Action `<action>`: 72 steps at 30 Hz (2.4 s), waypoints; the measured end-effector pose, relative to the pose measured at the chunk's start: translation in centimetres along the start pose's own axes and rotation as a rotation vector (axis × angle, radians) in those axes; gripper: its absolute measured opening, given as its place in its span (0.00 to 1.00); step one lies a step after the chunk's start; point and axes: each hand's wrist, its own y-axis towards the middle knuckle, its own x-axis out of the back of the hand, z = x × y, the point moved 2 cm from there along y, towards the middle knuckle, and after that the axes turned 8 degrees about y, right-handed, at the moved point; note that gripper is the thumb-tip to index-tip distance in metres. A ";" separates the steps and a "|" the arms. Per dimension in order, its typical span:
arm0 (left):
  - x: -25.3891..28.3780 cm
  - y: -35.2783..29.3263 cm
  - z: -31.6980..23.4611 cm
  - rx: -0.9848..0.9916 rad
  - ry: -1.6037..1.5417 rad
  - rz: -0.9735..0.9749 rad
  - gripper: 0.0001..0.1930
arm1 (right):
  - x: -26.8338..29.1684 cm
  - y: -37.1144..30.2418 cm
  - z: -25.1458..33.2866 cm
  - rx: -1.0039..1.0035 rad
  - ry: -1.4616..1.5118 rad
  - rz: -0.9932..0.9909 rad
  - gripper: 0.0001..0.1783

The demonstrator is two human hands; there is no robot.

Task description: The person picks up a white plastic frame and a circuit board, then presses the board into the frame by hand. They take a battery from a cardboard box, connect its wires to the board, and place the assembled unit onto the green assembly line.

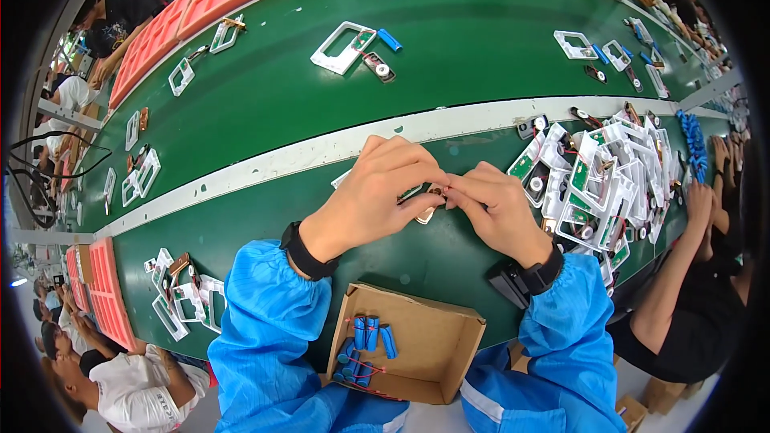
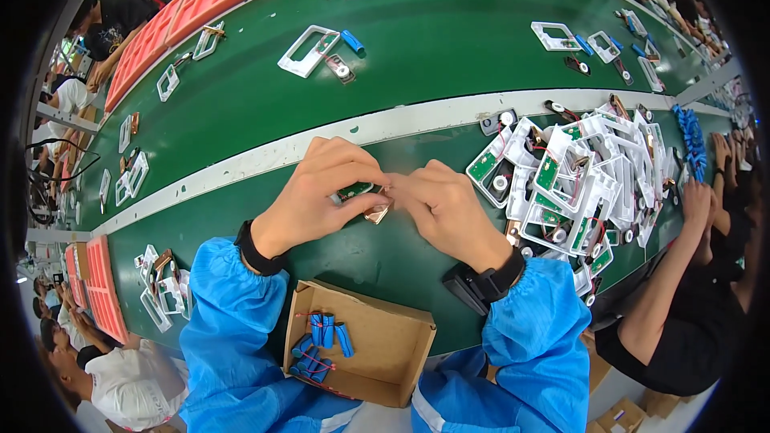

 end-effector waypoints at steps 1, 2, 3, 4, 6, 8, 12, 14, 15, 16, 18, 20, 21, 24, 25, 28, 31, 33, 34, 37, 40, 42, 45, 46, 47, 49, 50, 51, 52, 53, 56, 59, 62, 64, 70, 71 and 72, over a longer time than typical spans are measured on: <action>0.0 0.0 0.1 -0.055 0.019 -0.023 0.13 | -0.1 0.0 0.2 0.005 -0.001 0.010 0.12; 0.0 0.0 0.1 -0.110 0.038 -0.047 0.12 | -0.1 -0.1 0.4 0.010 0.000 0.020 0.12; 0.0 0.0 0.0 -0.166 0.059 -0.070 0.12 | -0.1 -0.1 0.6 0.016 0.000 0.029 0.11; 0.0 -0.1 -0.1 -0.162 0.058 -0.071 0.12 | 0.0 -0.1 0.6 0.014 0.001 0.033 0.11; 0.0 0.1 -0.4 -0.137 0.054 -0.055 0.11 | 0.1 -0.1 0.6 -0.039 0.150 0.080 0.09; 0.2 0.1 -0.8 -0.127 0.053 -0.042 0.11 | 0.3 -0.1 0.7 -0.065 0.226 0.098 0.08; 0.9 0.2 -1.5 -0.099 0.005 -0.040 0.09 | 0.5 -0.7 0.6 -0.470 0.812 0.198 0.06; 0.9 0.3 -2.1 -0.136 -0.036 -0.069 0.08 | 0.2 -1.0 0.3 -0.506 1.143 0.170 0.07; 0.9 0.3 -2.3 -0.153 -0.057 -0.084 0.08 | 0.1 -1.1 0.2 -0.521 1.308 0.155 0.07; 1.0 0.3 -2.4 -0.150 -0.056 -0.084 0.08 | 0.1 -1.0 0.3 -0.522 1.309 0.157 0.07; 1.1 0.2 -2.3 -0.115 -0.079 -0.073 0.07 | 0.1 -1.0 0.4 -0.526 1.327 0.113 0.06; 1.2 0.1 -2.2 -0.091 -0.093 -0.069 0.06 | 0.1 -0.8 0.6 -0.535 1.337 0.094 0.06; 1.2 0.2 -2.1 -0.086 -0.098 -0.015 0.05 | 0.1 -0.8 0.9 -0.539 1.231 0.098 0.06; 1.2 0.0 -1.7 -0.069 -0.114 0.094 0.05 | 0.0 -0.8 1.3 -0.552 1.022 0.110 0.06; 1.1 -0.1 -1.4 -0.017 -0.162 0.156 0.05 | -0.1 -0.9 1.2 -0.539 0.927 0.135 0.06; 1.1 -0.4 -0.8 0.081 -0.258 0.279 0.07 | -0.2 -0.6 1.1 -0.507 0.736 0.182 0.06; 1.1 -1.2 0.0 0.398 0.111 0.167 0.12 | 0.4 -0.2 0.9 -0.427 0.430 -0.053 0.06; -0.1 -1.8 -0.2 0.396 0.247 0.165 0.12 | 0.3 -0.2 0.4 -0.379 0.386 -0.068 0.05; -0.8 -2.0 -0.3 0.392 0.384 0.162 0.13 | 0.2 -0.3 0.2 -0.329 0.343 -0.082 0.05; -1.4 -2.0 -0.8 0.353 0.533 0.154 0.13 | 0.1 -0.3 0.2 -0.290 0.292 -0.069 0.05; -1.3 -2.1 -1.3 0.282 0.560 0.148 0.13 | -0.1 -0.3 0.3 -0.308 0.278 -0.021 0.04; -1.1 -2.2 -1.4 0.244 0.528 0.147 0.13 | -0.1 -0.2 0.4 -0.248 0.215 -0.011 0.03; -0.8 -2.2 -1.3 0.217 0.431 0.164 0.14 | -0.4 -0.2 0.4 -0.212 0.189 0.003 0.03; -0.8 -2.1 -1.1 0.206 0.352 0.181 0.15 | -0.6 -0.2 0.3 -0.205 0.195 0.008 0.03; -0.8 -2.0 -1.0 0.194 0.272 0.198 0.15 | -0.7 -0.2 0.3 -0.199 0.201 0.014 0.02; -1.0 -1.9 -0.5 0.194 0.213 0.192 0.16 | -0.8 -0.1 0.3 -0.186 0.184 0.011 0.02; -1.1 -1.9 -0.2 0.192 0.156 0.186 0.16 | -0.7 0.0 0.3 -0.171 0.166 0.006 0.02; -1.2 -1.9 0.0 0.189 0.097 0.181 0.16 | -0.7 0.0 0.4 -0.159 0.149 0.000 0.02; -1.2 -1.9 0.2 0.191 0.094 0.183 0.16 | -0.6 0.1 0.3 -0.162 0.150 0.001 0.02; -1.2 -1.8 0.3 0.169 0.089 0.175 0.16 | -0.5 0.1 0.4 -0.145 0.131 -0.001 0.02; -1.1 -1.8 0.4 0.125 0.077 0.158 0.16 | -0.1 0.3 0.6 -0.111 0.093 -0.002 0.02; -1.1 -1.8 0.3 0.114 0.060 0.166 0.14 | -0.2 0.3 0.7 -0.159 0.083 0.049 0.02; -1.2 -2.0 0.3 0.128 0.090 0.214 0.12 | -0.2 0.3 0.5 -0.169 0.090 0.057 0.02; -1.2 -2.1 0.4 0.135 0.105 0.239 0.11 | -0.3 0.3 0.4 -0.173 0.094 0.062 0.01; -1.2 -2.1 0.1 0.120 0.134 0.213 0.10 | -0.4 0.3 0.4 -0.172 0.072 0.053 0.01; -1.2 -2.1 0.1 0.120 0.137 0.210 0.10 | -0.4 0.3 0.4 -0.178 0.067 0.051 0.01; -1.2 -2.1 0.1 0.120 0.136 0.210 0.10 | -0.4 0.3 0.4 -0.179 0.067 0.051 0.01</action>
